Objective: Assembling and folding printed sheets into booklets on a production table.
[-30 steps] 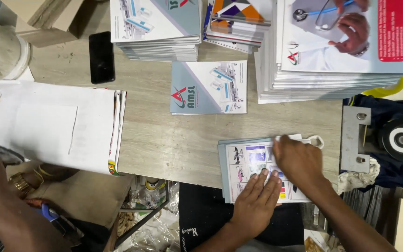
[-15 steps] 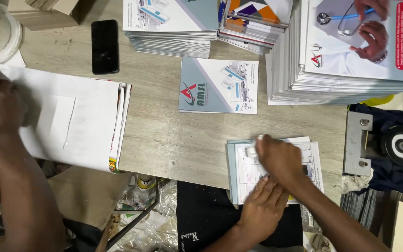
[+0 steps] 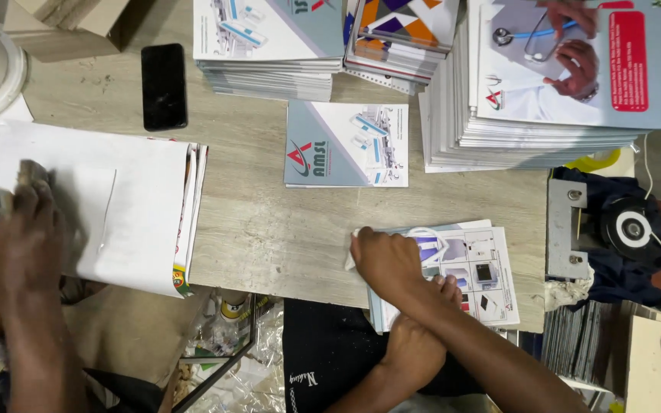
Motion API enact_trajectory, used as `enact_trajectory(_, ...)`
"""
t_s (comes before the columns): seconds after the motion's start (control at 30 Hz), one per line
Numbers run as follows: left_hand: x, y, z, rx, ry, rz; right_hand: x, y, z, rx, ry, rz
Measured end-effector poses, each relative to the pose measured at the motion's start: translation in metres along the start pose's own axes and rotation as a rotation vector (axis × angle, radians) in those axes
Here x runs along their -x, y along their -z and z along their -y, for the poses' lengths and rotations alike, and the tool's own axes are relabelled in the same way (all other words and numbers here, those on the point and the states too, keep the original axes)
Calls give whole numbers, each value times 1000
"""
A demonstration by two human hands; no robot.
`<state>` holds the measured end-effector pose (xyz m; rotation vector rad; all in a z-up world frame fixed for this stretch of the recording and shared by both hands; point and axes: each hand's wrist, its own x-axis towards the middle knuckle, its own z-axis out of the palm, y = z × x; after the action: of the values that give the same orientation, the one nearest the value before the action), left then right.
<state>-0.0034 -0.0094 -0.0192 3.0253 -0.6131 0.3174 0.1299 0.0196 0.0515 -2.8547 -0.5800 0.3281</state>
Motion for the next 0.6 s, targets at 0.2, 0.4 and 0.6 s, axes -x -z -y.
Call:
enact_trajectory(0.2, -23, 80, 76, 1597, 259, -70, 14, 44, -83, -44, -329, 187)
enact_trajectory(0.4, -72, 63, 135, 2601, 989, -197, 52, 39, -94, 132, -417, 51)
enact_trajectory(0.6, -106, 61, 143, 2405, 942, -172, 87, -23, -36, 60, 194, -107)
